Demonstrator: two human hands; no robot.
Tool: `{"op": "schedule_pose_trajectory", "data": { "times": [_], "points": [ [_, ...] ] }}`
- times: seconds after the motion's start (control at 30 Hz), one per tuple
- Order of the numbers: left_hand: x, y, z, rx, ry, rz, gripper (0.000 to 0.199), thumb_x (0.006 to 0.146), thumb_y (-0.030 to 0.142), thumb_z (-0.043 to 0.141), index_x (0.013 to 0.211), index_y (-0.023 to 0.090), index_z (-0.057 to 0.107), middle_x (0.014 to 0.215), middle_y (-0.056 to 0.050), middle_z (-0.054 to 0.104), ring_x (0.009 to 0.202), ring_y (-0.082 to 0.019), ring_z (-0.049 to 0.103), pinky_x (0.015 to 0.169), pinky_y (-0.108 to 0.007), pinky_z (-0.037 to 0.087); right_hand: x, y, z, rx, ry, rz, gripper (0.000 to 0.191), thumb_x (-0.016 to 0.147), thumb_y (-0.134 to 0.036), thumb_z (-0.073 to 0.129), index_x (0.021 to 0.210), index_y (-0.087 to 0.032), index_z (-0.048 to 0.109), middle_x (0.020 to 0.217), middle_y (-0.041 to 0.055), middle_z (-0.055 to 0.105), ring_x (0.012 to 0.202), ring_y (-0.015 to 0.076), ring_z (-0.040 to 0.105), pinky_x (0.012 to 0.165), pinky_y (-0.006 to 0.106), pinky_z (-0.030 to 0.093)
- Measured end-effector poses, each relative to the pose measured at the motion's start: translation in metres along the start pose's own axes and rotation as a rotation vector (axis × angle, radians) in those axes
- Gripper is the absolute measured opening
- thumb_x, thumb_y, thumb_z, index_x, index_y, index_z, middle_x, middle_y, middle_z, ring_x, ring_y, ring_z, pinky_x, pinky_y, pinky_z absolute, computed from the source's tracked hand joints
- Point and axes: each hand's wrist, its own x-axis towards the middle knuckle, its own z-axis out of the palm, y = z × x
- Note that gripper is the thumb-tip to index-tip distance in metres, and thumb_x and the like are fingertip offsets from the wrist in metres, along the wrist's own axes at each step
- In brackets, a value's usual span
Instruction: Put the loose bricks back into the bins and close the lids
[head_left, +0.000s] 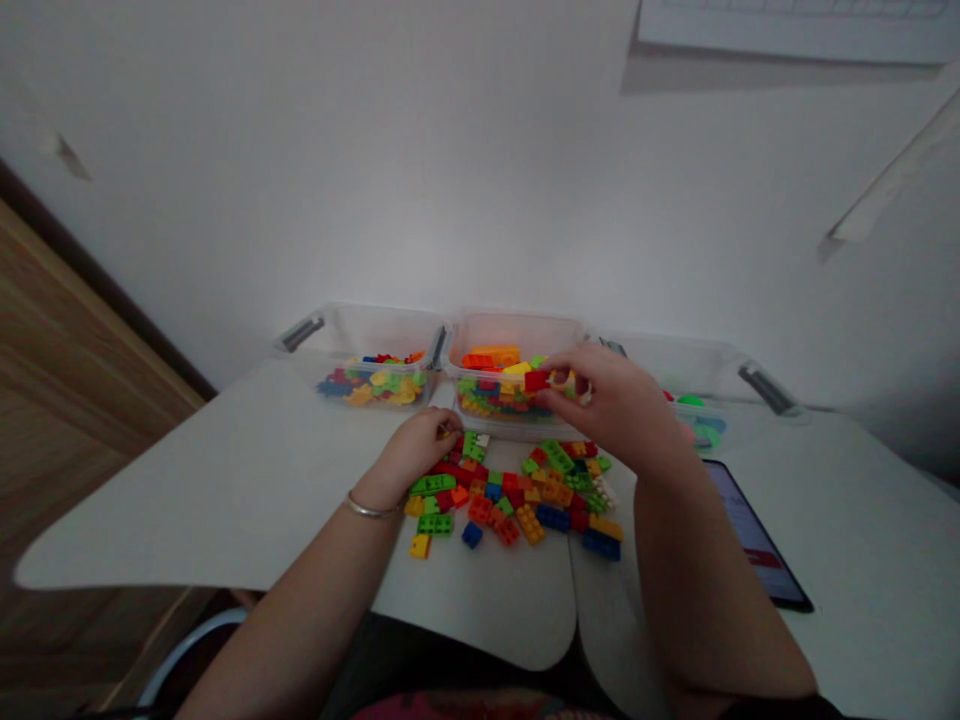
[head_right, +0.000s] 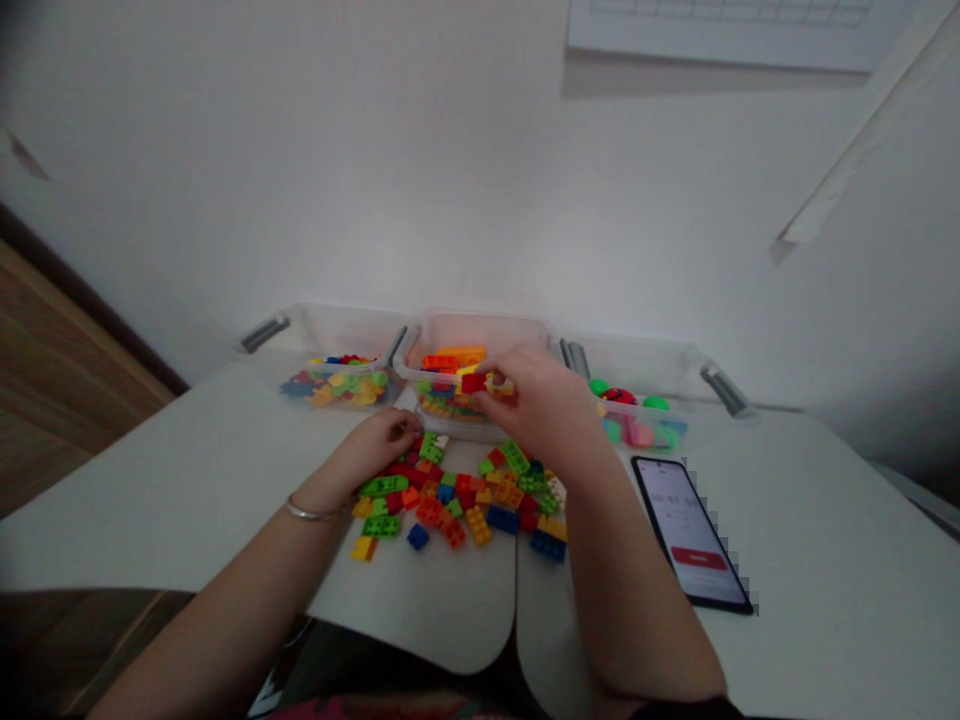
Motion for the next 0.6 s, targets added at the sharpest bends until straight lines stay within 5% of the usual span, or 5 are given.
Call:
{"op": "schedule_pose_trajectory", "data": {
  "times": [0.1,0.2,0.33,0.5,0.6],
  "points": [
    [0.000,0.001,-0.001,0.000,-0.001,0.000,0.019,0.081,0.024,0.054,0.090,0.018,0.069,0.092,-0.008,0.069,0.087,-0.022,0.065,0.083,-0.033,0.050,0.004,0.019,0.008,0.041,0.364,0.041,0.017,0.086,-0.031,0.062,0.097,-0.020,0.070,0.085,0.0038,0.065,0.071,0.0164,0.055,0.070,0.031,0.044],
    [0.000,0.002,-0.002,-0.007,-0.003,0.000,0.020,0.081,0.025,0.053,0.089,0.017,0.070,0.091,-0.009,0.069,0.085,-0.022,0.065,0.081,-0.032,0.050,0.009,0.035,0.021,0.006,0.550,0.121,0.019,0.085,-0.033,0.062,0.097,-0.019,0.070,0.087,0.0054,0.065,0.076,0.0194,0.056,0.078,0.036,0.046],
    [0.000,0.002,-0.007,0.027,0.036,-0.037,0.026,0.085,0.030,0.048,0.087,0.017,0.070,0.090,-0.010,0.070,0.084,-0.022,0.064,0.079,-0.032,0.049,0.010,0.047,0.034,-0.115,0.526,0.258,0.023,0.087,-0.038,0.060,0.098,-0.021,0.072,0.100,0.0095,0.065,0.093,0.0257,0.056,0.089,0.043,0.043],
    [-0.003,-0.001,-0.014,0.121,0.101,-0.317,0.031,0.087,0.038,0.045,0.088,0.019,0.070,0.093,-0.010,0.073,0.085,-0.025,0.065,0.076,-0.034,0.047,0.008,0.051,0.044,-0.192,0.409,0.345,0.025,0.086,-0.043,0.061,0.096,-0.024,0.075,0.110,0.0093,0.066,0.103,0.0297,0.054,0.093,0.047,0.039],
    [-0.003,-0.001,-0.013,0.051,0.106,-0.352,0.033,0.087,0.042,0.043,0.087,0.020,0.068,0.092,-0.009,0.073,0.086,-0.025,0.065,0.076,-0.033,0.047,0.008,0.055,0.050,-0.156,0.362,0.342,0.025,0.085,-0.043,0.062,0.093,-0.025,0.076,0.112,0.0090,0.066,0.104,0.0296,0.053,0.095,0.047,0.039]
  ]
}}
